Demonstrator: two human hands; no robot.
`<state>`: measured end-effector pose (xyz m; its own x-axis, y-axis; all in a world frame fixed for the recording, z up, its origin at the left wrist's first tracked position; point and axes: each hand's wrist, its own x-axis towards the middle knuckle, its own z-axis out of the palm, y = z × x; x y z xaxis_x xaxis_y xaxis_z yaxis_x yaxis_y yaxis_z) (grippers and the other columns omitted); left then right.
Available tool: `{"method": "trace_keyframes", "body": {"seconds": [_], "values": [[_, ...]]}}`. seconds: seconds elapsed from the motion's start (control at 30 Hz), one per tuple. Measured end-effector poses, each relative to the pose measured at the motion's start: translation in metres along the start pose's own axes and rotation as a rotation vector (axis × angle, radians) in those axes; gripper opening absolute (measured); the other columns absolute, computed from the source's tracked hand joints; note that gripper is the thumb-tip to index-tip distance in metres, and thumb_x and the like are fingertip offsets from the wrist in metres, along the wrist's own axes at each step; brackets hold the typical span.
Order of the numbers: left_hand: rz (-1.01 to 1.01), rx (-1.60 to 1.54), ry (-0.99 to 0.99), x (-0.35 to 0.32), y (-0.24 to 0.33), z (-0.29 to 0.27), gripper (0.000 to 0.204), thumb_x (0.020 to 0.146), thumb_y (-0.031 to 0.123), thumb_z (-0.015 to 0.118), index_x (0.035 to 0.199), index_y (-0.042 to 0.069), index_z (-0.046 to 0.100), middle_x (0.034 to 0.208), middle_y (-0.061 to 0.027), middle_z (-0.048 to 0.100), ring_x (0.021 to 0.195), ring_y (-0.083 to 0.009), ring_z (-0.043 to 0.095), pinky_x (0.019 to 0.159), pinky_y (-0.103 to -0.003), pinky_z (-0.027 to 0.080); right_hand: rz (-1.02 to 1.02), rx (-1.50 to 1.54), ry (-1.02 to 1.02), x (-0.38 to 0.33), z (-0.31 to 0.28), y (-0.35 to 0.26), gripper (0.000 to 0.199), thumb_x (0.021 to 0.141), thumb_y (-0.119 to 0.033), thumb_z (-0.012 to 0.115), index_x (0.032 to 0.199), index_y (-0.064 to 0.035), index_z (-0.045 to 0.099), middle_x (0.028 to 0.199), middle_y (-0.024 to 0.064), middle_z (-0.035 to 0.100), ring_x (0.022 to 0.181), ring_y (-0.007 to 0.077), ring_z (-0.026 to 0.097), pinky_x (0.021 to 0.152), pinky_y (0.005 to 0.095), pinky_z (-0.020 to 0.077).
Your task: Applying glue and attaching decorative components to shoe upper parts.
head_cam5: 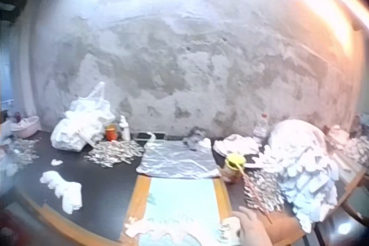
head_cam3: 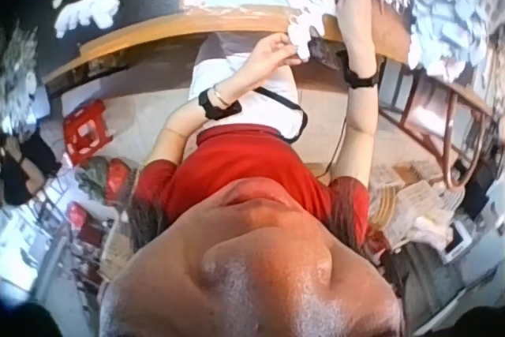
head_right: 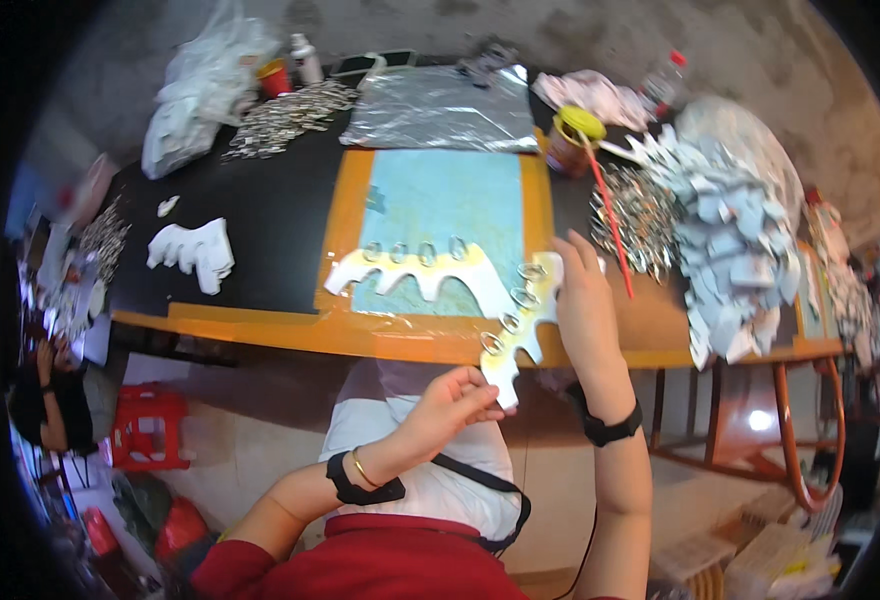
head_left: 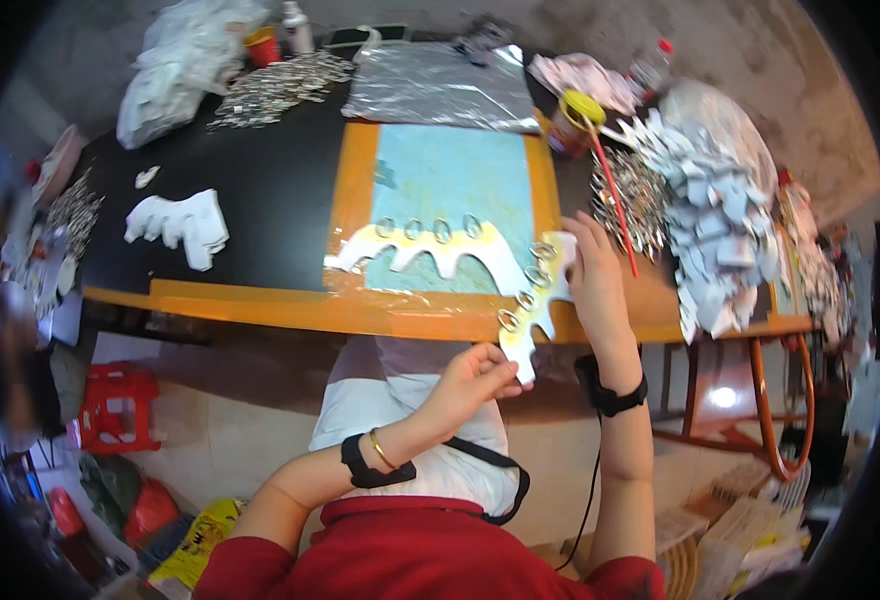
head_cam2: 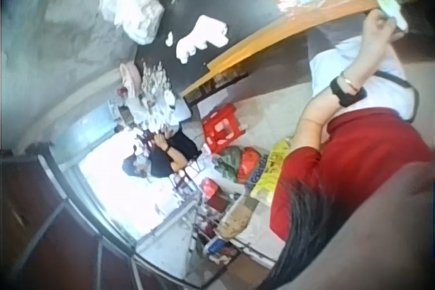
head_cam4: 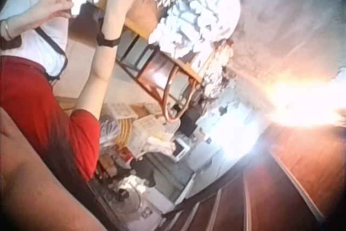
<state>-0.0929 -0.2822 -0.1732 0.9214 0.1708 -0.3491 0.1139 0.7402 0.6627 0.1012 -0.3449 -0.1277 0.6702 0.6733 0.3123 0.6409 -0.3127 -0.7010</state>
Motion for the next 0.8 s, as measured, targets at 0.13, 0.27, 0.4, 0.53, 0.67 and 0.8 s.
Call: {"method": "trace_keyframes", "body": {"seconds": [0.13,0.27,0.4,0.53,0.67,0.8], "values": [[0.110,0.222,-0.015,0.000,-0.014,-0.003,0.012,0.087,0.008,0.056,0.094,-0.001,0.051,0.088,-0.0095,0.062,0.083,-0.0144,0.062,0.073,-0.024,0.050,-0.346,-0.345,-0.010,-0.002,-0.002,0.035,0.030,0.081,0.006,0.048,0.109,-0.0014,0.054,0.104,0.0112,0.055,0.059,0.0138,0.055,0.052,0.0250,0.0440],[0.260,0.474,0.030,-0.009,0.001,0.000,0.011,0.085,0.005,0.057,0.087,-0.001,0.048,0.079,-0.0058,0.060,0.078,-0.0086,0.060,0.066,-0.021,0.048,0.304,0.090,-0.042,-0.020,-0.013,-0.013,0.020,0.082,0.005,0.051,0.101,0.0014,0.056,0.086,0.0043,0.048,0.048,0.0063,0.048,0.038,0.0195,0.0364],[0.265,0.431,0.034,-0.030,0.035,-0.006,0.011,0.085,0.006,0.057,0.086,0.000,0.047,0.077,-0.0045,0.059,0.073,-0.0070,0.059,0.063,-0.020,0.047,0.226,0.078,-0.099,-0.026,-0.027,-0.025,0.011,0.085,0.001,0.050,0.094,0.0046,0.055,0.081,0.0037,0.050,0.040,0.0062,0.046,0.033,0.0194,0.0345],[0.382,0.512,0.068,-0.043,0.072,-0.028,0.012,0.085,0.007,0.057,0.085,0.000,0.047,0.077,-0.0036,0.058,0.066,-0.0058,0.056,0.059,-0.019,0.045,0.354,0.161,-0.109,-0.015,-0.027,-0.053,0.014,0.083,0.000,0.054,0.097,0.0033,0.055,0.078,0.0072,0.057,0.040,0.0057,0.047,0.032,0.0194,0.0321],[0.480,0.682,0.204,-0.043,0.127,-0.053,0.011,0.083,0.009,0.058,0.084,0.000,0.052,0.072,-0.0020,0.058,0.066,-0.0051,0.055,0.058,-0.021,0.044,0.224,0.231,-0.179,0.017,-0.009,-0.057,0.027,0.080,0.002,0.056,0.107,0.0007,0.053,0.076,0.0061,0.056,0.041,0.0050,0.045,0.032,0.0183,0.0307],[0.601,0.773,0.275,-0.017,0.153,-0.080,0.013,0.083,0.010,0.058,0.089,0.000,0.053,0.074,-0.0029,0.058,0.067,-0.0070,0.055,0.059,-0.021,0.045,0.120,0.182,-0.289,0.052,-0.001,-0.056,0.030,0.078,0.001,0.058,0.108,-0.0021,0.055,0.071,0.0026,0.056,0.043,0.0038,0.045,0.033,0.0183,0.0285]]}}
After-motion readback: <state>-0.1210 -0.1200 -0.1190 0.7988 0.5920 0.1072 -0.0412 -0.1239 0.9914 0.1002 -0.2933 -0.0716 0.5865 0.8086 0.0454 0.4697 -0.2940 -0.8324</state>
